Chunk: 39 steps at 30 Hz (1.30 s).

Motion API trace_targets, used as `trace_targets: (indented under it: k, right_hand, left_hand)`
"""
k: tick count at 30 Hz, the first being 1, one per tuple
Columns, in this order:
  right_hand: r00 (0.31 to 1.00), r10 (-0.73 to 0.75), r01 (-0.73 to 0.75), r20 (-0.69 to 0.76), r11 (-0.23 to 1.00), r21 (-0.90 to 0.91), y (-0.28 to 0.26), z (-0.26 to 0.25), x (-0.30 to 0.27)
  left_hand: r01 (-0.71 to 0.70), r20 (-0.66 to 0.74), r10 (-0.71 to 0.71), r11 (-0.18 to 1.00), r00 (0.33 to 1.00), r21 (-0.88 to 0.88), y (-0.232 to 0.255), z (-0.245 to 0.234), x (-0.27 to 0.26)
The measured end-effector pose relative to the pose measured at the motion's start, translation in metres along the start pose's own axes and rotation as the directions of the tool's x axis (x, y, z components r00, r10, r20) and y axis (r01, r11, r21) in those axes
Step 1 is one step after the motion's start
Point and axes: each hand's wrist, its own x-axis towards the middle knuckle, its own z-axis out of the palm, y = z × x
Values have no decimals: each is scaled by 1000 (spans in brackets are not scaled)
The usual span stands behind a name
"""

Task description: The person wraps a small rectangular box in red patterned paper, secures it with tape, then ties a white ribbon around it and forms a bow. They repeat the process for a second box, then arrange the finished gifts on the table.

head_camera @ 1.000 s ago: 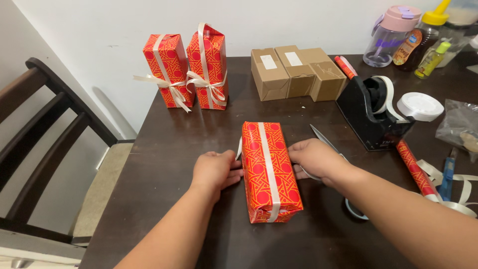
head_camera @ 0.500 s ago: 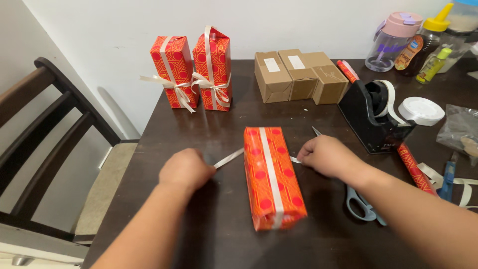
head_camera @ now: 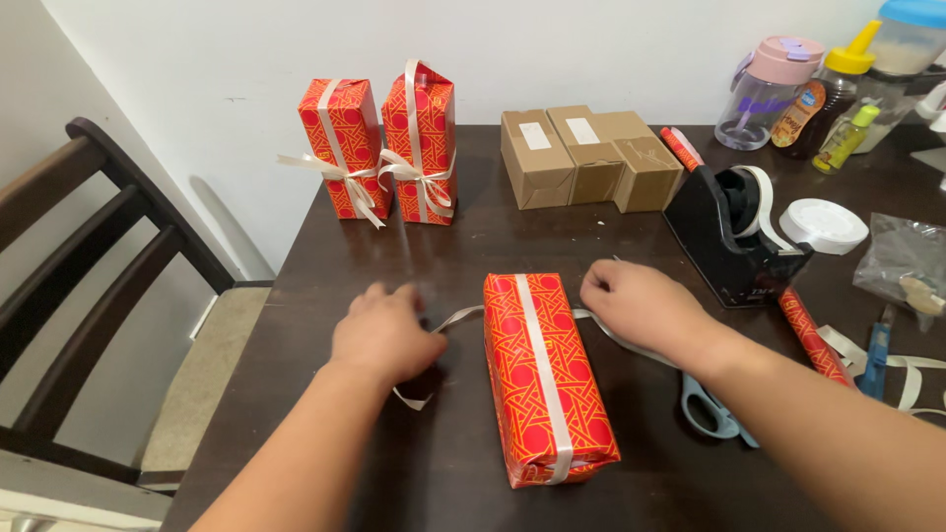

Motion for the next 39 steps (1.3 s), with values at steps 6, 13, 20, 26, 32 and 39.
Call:
trace_targets:
  k: [6, 13, 20, 26, 32, 39]
  right_hand:
    - [996, -46, 62, -74, 974, 220, -26, -10, -5]
    - [990, -13, 0, 140, 996, 91, -86, -15, -35]
    - [989, 59, -69, 133, 995, 76, -111, -15, -54]
    - [997, 61, -67, 50, 991, 116, -107, -13, -58]
    - [998, -19, 27, -66, 993, 119, -98, -14, -51]
    - [998, 35, -31, -49, 995, 96, -94, -16, -31]
  left_hand:
    - [-277, -143, 257, 950, 956, -142, 9, 20, 12]
    - [-315, -101, 298, 906, 949, -283, 6, 30, 17]
    - [-423, -133, 402, 863, 906, -275, 3, 35, 15]
    - [-462, -69, 457, 873, 887, -156, 6, 33, 15]
    - [-558, -36, 557, 826, 830, -83, 10, 30, 12]
    - [-393, 55, 412, 896, 910, -206, 5, 14, 6]
